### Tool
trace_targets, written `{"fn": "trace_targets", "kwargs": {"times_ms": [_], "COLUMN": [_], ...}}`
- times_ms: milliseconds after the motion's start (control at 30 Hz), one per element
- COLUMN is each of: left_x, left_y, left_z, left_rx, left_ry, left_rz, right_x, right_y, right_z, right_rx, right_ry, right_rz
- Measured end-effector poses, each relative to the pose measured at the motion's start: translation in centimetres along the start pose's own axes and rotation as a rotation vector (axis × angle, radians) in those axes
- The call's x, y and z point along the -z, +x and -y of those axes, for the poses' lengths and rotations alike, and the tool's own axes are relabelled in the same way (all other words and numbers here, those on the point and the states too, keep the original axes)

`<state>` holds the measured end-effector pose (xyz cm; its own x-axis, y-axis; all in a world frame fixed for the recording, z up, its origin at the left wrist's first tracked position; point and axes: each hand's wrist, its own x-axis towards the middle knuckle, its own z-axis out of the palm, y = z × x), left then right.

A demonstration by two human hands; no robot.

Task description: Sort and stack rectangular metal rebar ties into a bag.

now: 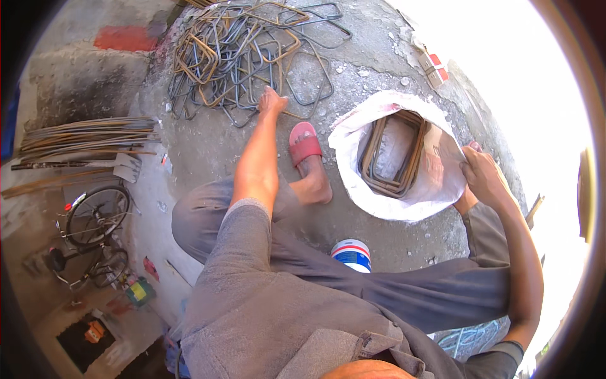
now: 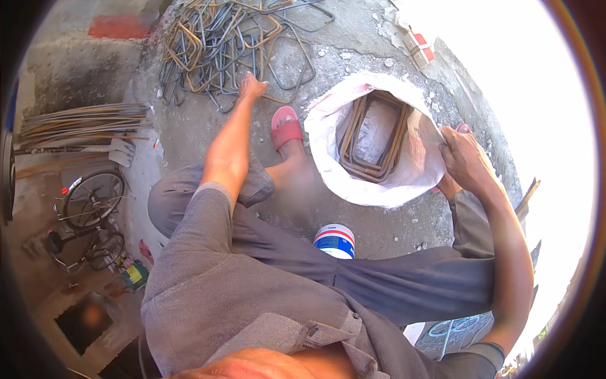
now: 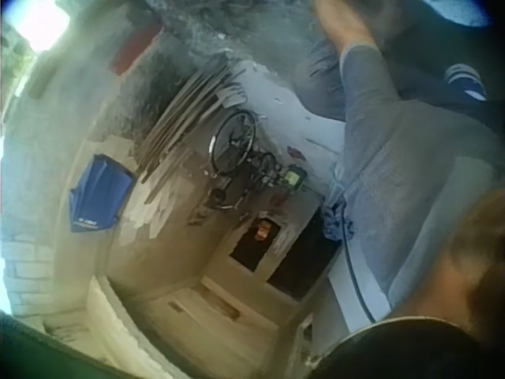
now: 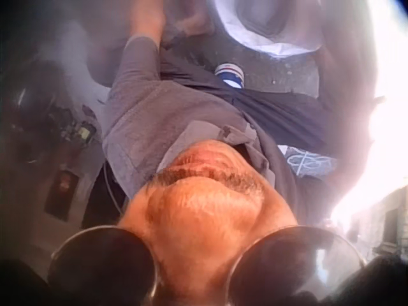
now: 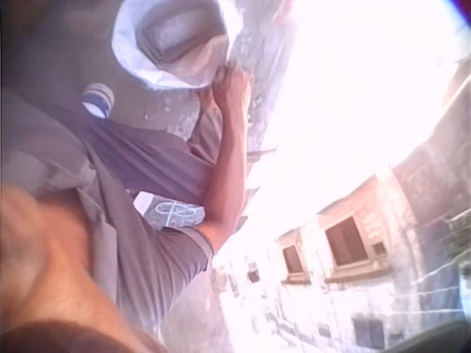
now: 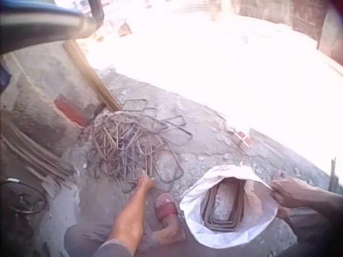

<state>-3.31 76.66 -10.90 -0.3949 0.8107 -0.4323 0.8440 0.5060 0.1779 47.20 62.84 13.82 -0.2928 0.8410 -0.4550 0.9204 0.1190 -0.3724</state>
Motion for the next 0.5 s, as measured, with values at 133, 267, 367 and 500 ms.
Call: {"fn": "trace_targets", "kwargs": {"times_ms": [133, 267, 367, 500], "left_x": [-1.7, -1.0, -0.3, 1.6], "left_y": [0.2, 1.2, 0.7, -0.9], "left_z": [0.6, -0.4, -1.9, -3.2], "left_rx": [-0.082, 0.004, 0.002, -0.015], "left_ry": [0.14, 0.138, 0.172, 0.174], "left_rz": [-0.013, -0.007, 0.091, 0.153], "right_x": [0.7, 0.6, 1.0, 1.5], "right_y": [0.1, 1.0, 0.9, 1.1], "right_z": [0.9, 0.5, 0.7, 1.1], "right_rx": [-0.054, -0.072, -0.09, -0.085], "right_ry": [0.082, 0.039, 0.055, 0.018], "right_rz": [-0.012, 0.026, 0.058, 0.043]}}
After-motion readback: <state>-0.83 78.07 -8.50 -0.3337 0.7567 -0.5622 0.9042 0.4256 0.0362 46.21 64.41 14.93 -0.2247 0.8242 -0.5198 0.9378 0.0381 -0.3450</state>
